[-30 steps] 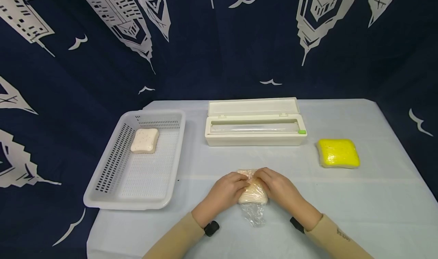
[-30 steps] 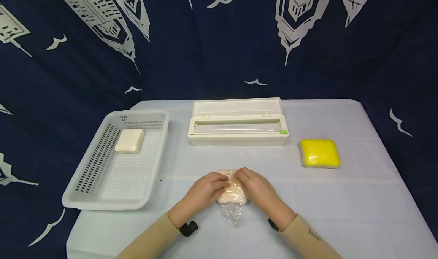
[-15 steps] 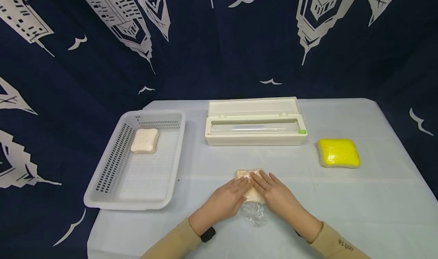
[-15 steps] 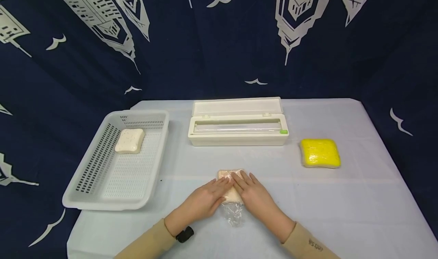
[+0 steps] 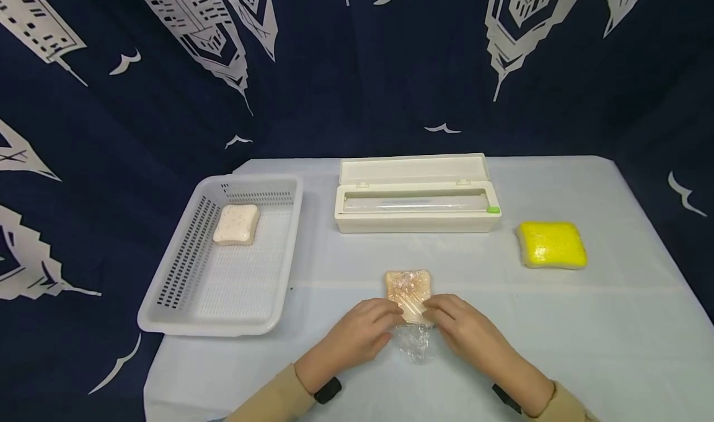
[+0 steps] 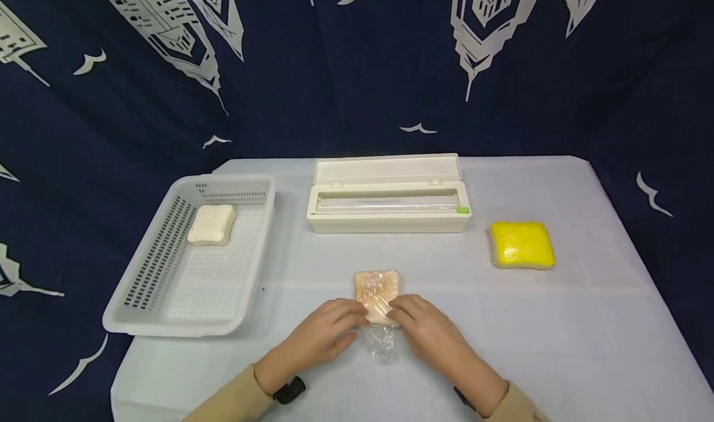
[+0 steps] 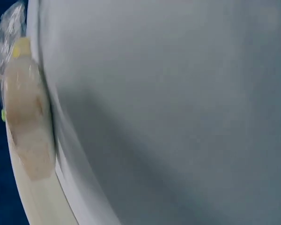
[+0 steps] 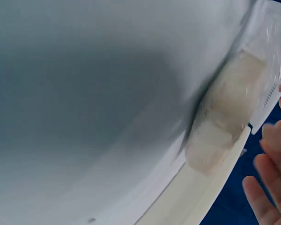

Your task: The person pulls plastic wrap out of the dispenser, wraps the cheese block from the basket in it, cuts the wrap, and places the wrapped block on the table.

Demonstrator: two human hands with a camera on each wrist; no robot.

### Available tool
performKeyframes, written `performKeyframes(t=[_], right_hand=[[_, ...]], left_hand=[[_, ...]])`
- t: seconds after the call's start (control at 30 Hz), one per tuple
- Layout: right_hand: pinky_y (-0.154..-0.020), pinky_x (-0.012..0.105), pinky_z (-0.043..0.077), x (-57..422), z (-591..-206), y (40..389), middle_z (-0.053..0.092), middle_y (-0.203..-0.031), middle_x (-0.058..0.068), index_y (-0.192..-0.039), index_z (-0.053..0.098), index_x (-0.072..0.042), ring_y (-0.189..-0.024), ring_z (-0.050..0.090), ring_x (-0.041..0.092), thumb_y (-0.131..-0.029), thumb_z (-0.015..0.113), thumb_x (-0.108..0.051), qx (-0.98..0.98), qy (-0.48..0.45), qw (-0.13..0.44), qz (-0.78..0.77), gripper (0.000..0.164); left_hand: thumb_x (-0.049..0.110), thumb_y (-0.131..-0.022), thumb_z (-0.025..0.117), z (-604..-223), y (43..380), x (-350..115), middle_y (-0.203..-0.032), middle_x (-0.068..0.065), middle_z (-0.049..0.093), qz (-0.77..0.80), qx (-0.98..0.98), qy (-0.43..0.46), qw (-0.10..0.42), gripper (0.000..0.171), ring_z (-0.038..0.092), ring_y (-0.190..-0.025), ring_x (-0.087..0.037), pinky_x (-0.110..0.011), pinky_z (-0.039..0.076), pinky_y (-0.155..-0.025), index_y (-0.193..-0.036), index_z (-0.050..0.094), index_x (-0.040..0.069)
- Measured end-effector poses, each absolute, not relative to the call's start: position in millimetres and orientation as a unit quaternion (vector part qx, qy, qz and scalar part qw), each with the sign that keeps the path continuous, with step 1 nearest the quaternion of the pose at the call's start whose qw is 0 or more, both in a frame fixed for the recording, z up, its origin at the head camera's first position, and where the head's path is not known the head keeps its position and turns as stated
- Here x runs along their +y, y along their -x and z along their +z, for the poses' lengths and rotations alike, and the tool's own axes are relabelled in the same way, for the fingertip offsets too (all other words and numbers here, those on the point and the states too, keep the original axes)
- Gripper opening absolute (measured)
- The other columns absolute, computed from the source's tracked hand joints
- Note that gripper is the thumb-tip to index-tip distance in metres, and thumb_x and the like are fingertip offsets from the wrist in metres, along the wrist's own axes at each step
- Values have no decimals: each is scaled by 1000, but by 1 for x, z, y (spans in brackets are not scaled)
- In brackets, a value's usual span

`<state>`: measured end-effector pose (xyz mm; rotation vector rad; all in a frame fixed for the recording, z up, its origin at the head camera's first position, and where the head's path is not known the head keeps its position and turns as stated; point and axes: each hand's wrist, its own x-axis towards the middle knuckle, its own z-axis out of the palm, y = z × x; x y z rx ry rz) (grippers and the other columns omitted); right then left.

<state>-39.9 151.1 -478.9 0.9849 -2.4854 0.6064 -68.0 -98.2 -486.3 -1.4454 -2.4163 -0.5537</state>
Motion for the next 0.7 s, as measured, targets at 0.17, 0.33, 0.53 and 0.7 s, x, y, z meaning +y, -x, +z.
performKeyframes(t=[0.17,0.33,0.53,0.7], right_hand=[[-82,31,49,150,-485,30,59,-101,-1,-95,63,-12,-91,57,17,-55,89,-4,-886,-370,213,180,48],[-91,36,46,146,-492,25,56,-110,3,-97,57,-13,-102,54,21,-47,95,-25,-893,-375,200,148,64],[-97,39,45,141,-495,25,58,-119,7,-90,54,-15,-112,56,26,-60,89,-32,-883,-385,206,171,49],[-91,37,52,140,-490,28,62,-117,5,-86,57,-17,-111,59,23,-85,73,-26,-888,-362,184,217,19]], left_hand=[[13,-81,78,-489,62,-92,-113,4,60,-124,-815,537,180,24,58,-112,-11,-22,46,-100,-98,62,20],[21,-79,80,-489,59,-85,-124,0,56,-78,-835,529,133,26,52,-122,-15,-25,45,-103,-100,64,23],[33,-76,81,-488,56,-79,-129,-1,55,-57,-843,525,103,31,52,-123,-15,-24,44,-105,-103,70,25],[25,-89,73,-482,60,-79,-123,-1,59,-111,-854,503,70,11,58,-111,-12,-16,48,-95,-97,70,19]])
